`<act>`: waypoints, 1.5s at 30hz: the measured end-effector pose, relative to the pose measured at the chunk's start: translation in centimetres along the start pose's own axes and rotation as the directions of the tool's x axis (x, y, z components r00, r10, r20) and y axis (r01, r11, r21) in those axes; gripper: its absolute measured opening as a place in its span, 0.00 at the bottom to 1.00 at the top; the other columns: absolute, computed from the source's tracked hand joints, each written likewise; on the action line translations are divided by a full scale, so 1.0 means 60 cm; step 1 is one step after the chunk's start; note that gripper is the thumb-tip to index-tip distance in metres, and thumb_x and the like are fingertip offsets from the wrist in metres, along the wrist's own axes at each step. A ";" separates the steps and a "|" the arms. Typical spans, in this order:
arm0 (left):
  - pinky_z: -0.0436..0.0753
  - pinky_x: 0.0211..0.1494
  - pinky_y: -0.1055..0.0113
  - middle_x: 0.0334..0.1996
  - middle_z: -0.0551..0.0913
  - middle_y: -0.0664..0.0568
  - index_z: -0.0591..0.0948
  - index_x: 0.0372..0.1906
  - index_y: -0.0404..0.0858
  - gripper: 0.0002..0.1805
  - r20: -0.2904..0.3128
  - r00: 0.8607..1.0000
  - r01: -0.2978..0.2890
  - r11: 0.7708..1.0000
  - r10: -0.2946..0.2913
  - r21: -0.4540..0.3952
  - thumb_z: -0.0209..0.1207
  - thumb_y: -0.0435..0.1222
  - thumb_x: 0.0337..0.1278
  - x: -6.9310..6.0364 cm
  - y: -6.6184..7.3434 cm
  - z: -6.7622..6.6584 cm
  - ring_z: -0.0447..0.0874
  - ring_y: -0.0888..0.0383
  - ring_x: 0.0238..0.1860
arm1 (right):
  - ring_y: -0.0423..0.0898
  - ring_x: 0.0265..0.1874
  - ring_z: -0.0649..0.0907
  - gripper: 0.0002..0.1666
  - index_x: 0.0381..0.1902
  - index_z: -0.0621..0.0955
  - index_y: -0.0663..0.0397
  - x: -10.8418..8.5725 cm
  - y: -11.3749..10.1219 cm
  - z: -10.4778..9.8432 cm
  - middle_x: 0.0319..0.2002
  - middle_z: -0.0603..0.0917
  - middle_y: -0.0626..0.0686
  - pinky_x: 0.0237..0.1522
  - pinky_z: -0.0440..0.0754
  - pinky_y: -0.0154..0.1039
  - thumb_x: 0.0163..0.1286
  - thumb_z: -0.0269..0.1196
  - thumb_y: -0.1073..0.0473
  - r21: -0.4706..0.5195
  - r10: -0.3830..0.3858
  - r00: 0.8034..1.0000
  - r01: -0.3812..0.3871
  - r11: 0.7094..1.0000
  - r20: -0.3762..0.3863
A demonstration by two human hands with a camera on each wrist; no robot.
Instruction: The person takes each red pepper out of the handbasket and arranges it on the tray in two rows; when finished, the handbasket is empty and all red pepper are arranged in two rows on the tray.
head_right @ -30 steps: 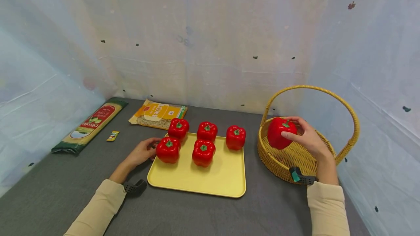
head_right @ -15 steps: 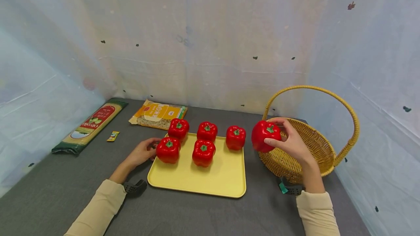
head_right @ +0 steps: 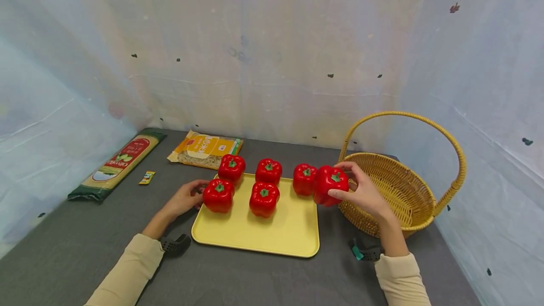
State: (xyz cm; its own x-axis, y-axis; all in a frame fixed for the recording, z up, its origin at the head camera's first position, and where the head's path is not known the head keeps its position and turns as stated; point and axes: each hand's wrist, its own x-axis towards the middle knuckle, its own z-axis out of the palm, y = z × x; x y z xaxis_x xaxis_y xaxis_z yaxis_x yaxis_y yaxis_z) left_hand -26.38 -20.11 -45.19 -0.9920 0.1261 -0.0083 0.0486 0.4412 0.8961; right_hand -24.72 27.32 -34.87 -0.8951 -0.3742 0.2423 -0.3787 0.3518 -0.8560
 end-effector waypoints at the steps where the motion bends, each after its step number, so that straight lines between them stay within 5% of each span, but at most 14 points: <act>1: 0.80 0.29 0.65 0.34 0.74 0.44 0.71 0.58 0.31 0.21 0.001 1.000 -0.001 1.000 0.001 -0.002 0.55 0.31 0.61 0.000 0.001 0.000 0.75 0.55 0.25 | 0.43 0.50 0.73 0.34 0.60 0.63 0.57 0.000 -0.001 0.002 0.56 0.68 0.55 0.40 0.82 0.38 0.59 0.65 0.65 -0.011 0.004 1.000 -0.004 1.000 0.002; 13: 0.80 0.29 0.64 0.35 0.74 0.44 0.71 0.58 0.31 0.21 -0.001 1.000 -0.011 1.000 0.011 0.000 0.54 0.30 0.61 0.003 -0.001 0.000 0.75 0.55 0.25 | 0.55 0.50 0.72 0.38 0.57 0.65 0.58 0.010 -0.001 0.027 0.53 0.70 0.56 0.43 0.80 0.34 0.52 0.72 0.58 -0.168 0.011 0.999 -0.005 0.986 0.036; 34: 0.80 0.29 0.64 0.35 0.75 0.44 0.71 0.59 0.31 0.21 0.002 1.000 0.002 1.000 -0.002 0.001 0.55 0.31 0.61 0.001 -0.002 0.001 0.75 0.55 0.25 | 0.48 0.40 0.75 0.40 0.52 0.70 0.55 0.017 0.014 0.070 0.45 0.74 0.53 0.40 0.79 0.45 0.45 0.75 0.47 -0.356 -0.009 0.992 0.054 0.933 0.127; 45: 0.80 0.29 0.64 0.34 0.75 0.44 0.71 0.58 0.30 0.21 -0.001 1.000 -0.008 1.000 0.008 0.012 0.54 0.30 0.61 -0.001 0.000 0.000 0.75 0.55 0.25 | 0.45 0.37 0.72 0.41 0.50 0.72 0.53 0.018 0.019 0.091 0.41 0.73 0.50 0.37 0.77 0.46 0.42 0.76 0.43 -0.424 -0.017 0.995 0.058 0.904 0.101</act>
State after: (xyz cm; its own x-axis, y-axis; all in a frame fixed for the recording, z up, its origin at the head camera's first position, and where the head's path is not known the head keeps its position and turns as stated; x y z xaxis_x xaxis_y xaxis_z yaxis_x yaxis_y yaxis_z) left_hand -26.35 -20.11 -45.22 -0.9917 0.1289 -0.0010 0.0577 0.4505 0.8909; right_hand -24.85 22.61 -38.04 -0.8604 -0.4648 0.2090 -0.4940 0.6599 -0.5661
